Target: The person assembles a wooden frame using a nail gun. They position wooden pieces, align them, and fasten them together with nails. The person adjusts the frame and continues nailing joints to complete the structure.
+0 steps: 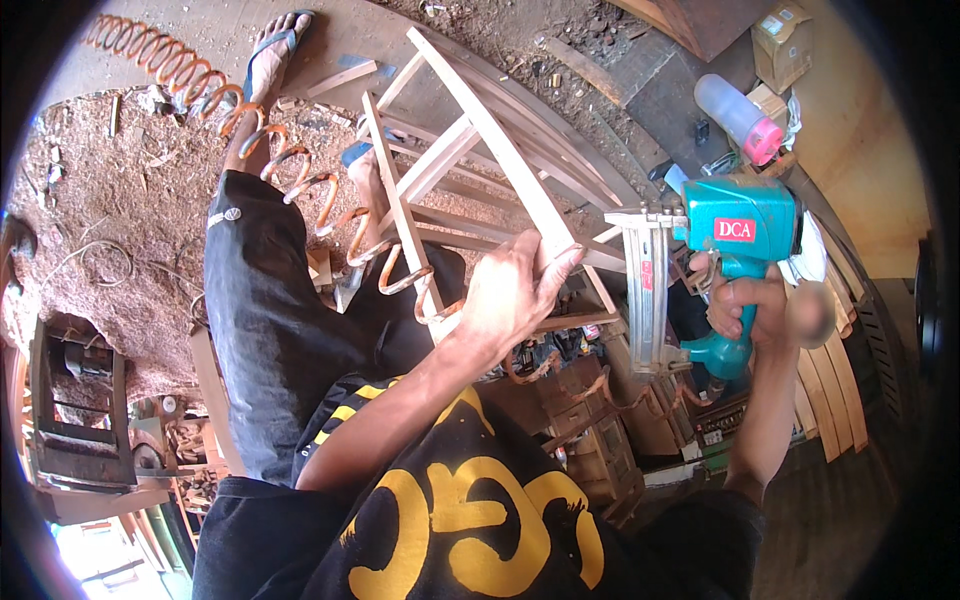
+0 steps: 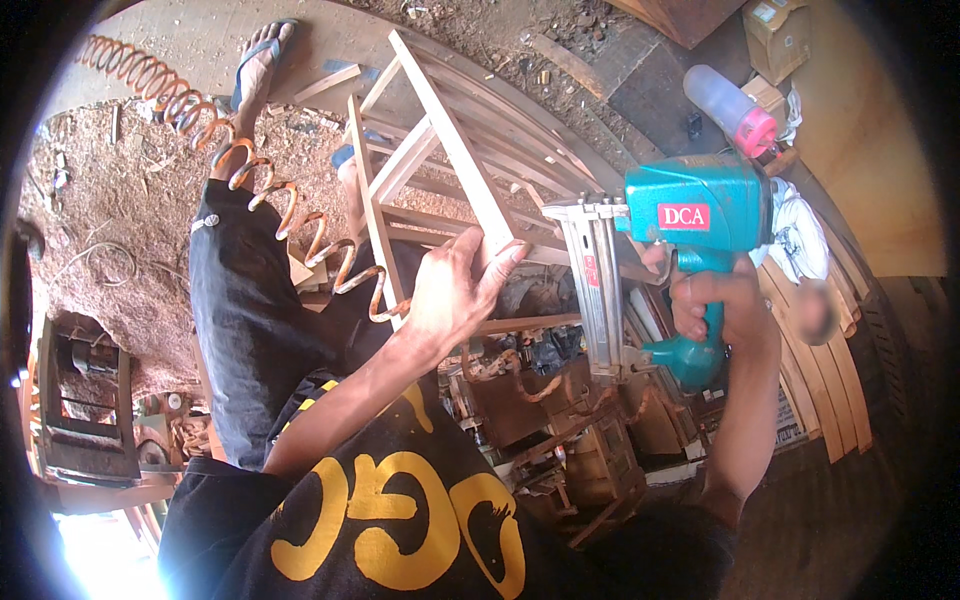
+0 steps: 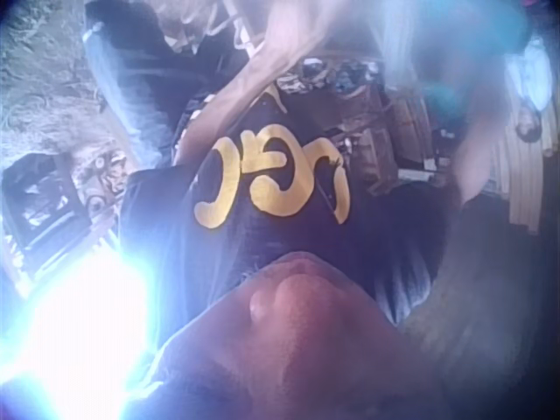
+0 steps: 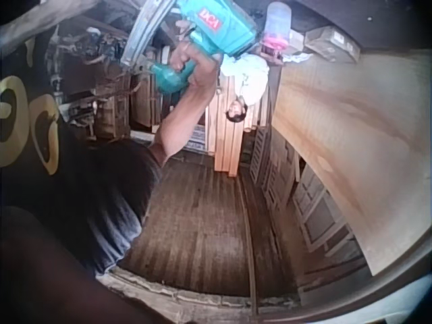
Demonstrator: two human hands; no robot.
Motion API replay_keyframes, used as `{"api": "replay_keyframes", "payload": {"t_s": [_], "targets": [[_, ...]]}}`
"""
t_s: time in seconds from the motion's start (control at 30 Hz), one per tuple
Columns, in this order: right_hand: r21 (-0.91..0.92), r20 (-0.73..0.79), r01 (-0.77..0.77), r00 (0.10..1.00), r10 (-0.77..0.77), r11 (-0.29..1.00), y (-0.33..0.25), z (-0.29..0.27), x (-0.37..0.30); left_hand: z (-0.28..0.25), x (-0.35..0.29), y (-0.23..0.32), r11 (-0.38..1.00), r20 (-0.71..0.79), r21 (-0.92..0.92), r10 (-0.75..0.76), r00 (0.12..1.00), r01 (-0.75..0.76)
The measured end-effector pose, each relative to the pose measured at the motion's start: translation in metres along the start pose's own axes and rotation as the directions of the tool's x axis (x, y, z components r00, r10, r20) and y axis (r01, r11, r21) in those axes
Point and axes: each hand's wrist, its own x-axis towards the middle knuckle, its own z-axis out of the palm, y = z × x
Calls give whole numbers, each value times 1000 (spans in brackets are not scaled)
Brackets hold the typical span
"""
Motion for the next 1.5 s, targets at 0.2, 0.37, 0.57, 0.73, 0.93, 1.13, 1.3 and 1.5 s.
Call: {"api": "replay_keyframes", "payload": {"t_s": [0.2,0.37,0.57,0.73,0.93,1.13,1.3,1.5], "targets": [[-155,142,-16,989,38,988,-27,-3,21,-3,1,0,1000,14,-26,1,1000,-1],[-226,169,-61,980,101,972,-42,-3,35,-5,2,1,998,20,-56,-5,1000,6],[-303,173,-143,964,202,942,-56,-2,49,-7,3,4,993,22,-113,-18,1000,20],[-363,243,-160,935,259,918,-66,-4,61,-8,4,7,990,34,-133,-39,999,43],[-383,307,-167,905,296,909,-71,-2,73,-12,4,11,983,90,-127,-125,988,136],[-390,308,-171,902,303,905,-72,-1,81,-8,2,13,977,7,-65,-204,979,204],[-401,348,-154,887,305,903,-73,1,85,-5,1,14,972,-60,-214,-113,992,98],[-408,338,-159,889,311,899,-72,2,85,-5,2,14,977,-36,-190,-104,994,96]]}}
